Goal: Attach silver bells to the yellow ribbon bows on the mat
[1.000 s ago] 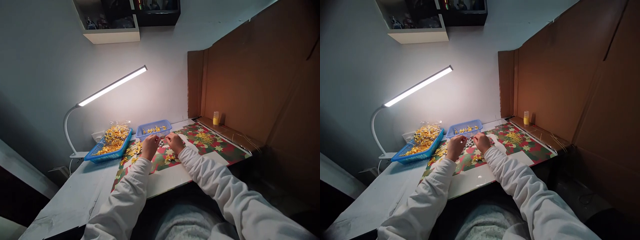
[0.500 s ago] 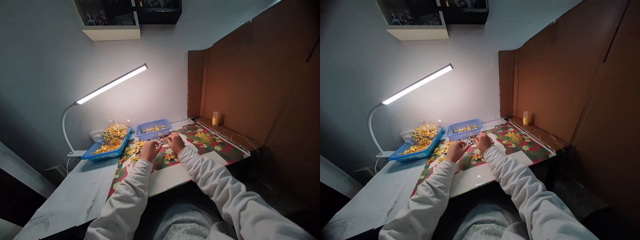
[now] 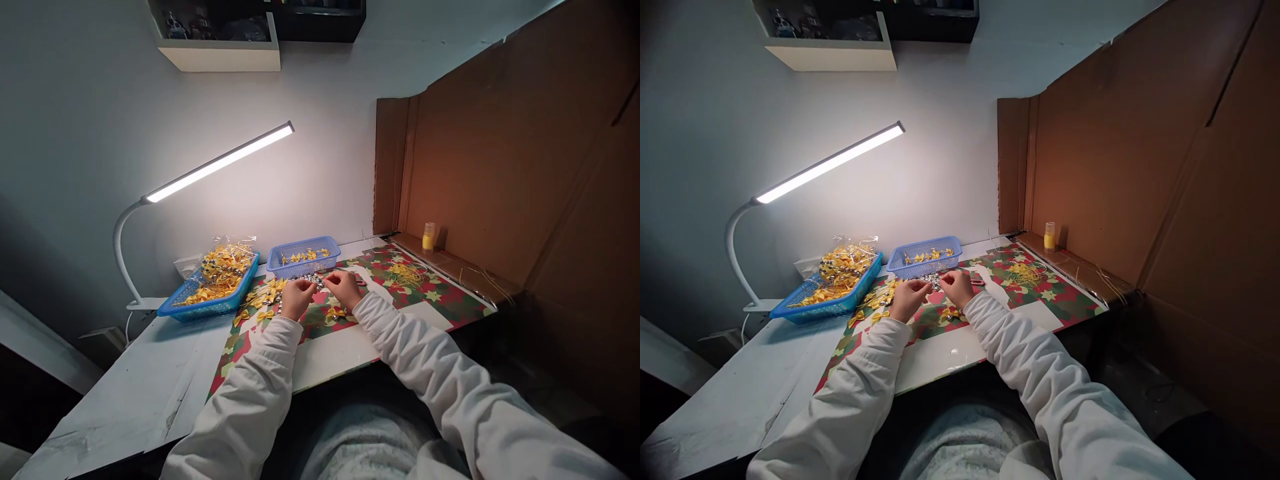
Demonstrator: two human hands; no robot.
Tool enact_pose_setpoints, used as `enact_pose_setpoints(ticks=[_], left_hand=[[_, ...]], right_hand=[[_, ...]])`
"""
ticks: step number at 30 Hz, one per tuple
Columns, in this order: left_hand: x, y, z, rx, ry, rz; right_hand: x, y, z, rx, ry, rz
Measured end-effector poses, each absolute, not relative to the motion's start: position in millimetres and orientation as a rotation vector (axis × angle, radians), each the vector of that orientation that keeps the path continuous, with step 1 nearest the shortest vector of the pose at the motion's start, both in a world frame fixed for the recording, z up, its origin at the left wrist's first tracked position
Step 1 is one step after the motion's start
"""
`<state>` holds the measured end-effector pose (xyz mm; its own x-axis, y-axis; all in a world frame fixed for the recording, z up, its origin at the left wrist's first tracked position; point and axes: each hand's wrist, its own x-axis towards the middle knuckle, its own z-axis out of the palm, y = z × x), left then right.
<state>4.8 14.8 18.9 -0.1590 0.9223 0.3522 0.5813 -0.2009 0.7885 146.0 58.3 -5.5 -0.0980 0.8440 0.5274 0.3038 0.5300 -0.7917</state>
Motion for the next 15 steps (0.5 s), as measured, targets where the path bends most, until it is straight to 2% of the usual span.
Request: enact_pose_setpoints(ticks=[8,15], left_hand=[[2.9,20.8,11.3,1.604,1.562,1.470],[4.2,16.0,15.7,1.562,1.577,1.529]], right_hand=[[145.0,60.4,-8.7,-0.882,-1.460,0.950],[152.3,60.2,-8.2,-1.013,-1.753,0.501]])
